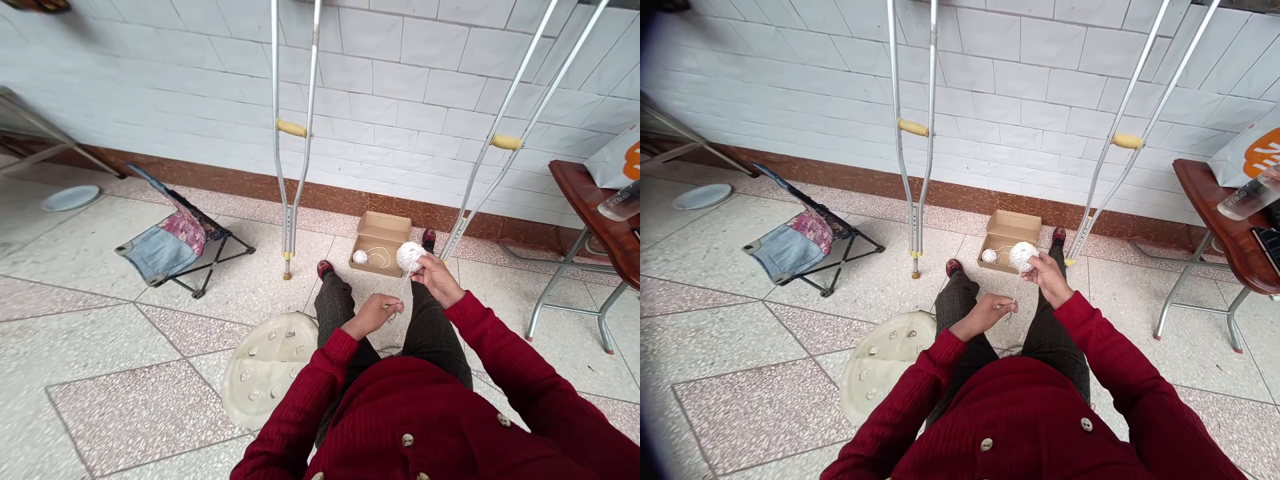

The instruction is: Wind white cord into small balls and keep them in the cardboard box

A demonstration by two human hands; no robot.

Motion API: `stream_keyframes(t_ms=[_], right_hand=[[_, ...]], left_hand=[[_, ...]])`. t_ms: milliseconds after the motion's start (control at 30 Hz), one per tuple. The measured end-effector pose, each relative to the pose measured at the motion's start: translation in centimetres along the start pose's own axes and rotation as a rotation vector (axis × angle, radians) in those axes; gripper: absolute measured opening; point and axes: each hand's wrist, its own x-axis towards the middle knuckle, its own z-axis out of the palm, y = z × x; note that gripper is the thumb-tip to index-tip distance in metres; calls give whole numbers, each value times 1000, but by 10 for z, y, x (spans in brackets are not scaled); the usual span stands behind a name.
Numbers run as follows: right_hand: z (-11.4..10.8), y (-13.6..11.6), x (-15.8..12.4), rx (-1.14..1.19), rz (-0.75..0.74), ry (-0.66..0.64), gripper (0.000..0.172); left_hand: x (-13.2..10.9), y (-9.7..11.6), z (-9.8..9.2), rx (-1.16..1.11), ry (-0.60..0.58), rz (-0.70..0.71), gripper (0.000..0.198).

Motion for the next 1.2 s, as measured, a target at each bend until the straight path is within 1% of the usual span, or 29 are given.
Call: stream_keyframes(t_ms=[100, 167, 267, 333, 400, 467, 533, 600, 667, 700, 767, 833, 900, 967, 1067, 1133, 1200], right_hand=[[1, -9, -9, 2, 11, -123, 32], [2, -12, -20, -80, 64, -265, 35], [3, -7, -36, -310, 191, -457, 33], [2, 4, -42, -445, 261, -497, 29], [-4, 19, -41, -528, 300, -464, 26], [-12, 36, -34, -593, 326, -397, 24], [-22, 52, -23, -680, 353, -322, 26], [-31, 65, -11, -762, 360, -228, 32], [-36, 73, 1, -747, 316, -99, 37], [-37, 74, 7, -686, 282, -31, 37], [-35, 72, 16, -526, 223, 65, 32], [-31, 63, 22, -416, 187, 105, 23], [-27, 52, 24, -347, 171, 92, 18], [-22, 42, 21, -215, 170, 29, 19], [-17, 33, 6, -32, 188, -162, 27], [-17, 30, -6, -33, 212, -317, 34], [-21, 30, -16, -88, 264, -470, 39]], left_hand=[[3, -13, 3, 13, -8, 9, 33], [7, -19, -2, 85, 36, -29, 31], [14, -18, -21, 171, 112, -47, 26], [20, -12, -36, 280, 150, -3, 25], [23, -2, -48, 447, 176, 54, 22], [25, 8, -55, 604, 195, 88, 21], [25, 17, -55, 704, 213, 100, 23], [24, 24, -51, 733, 226, 99, 25], [20, 29, -43, 695, 215, 97, 27], [17, 31, -38, 662, 204, 87, 28], [10, 33, -27, 584, 179, 47, 29], [3, 32, -17, 464, 147, -3, 31], [-3, 27, -9, 307, 113, -38, 33], [-6, 17, -3, 167, 80, -50, 35], [-6, -3, 2, 69, 37, -58, 33], [-3, -16, 1, 101, 39, -71, 30], [1, -23, -6, 168, 88, -87, 26]])
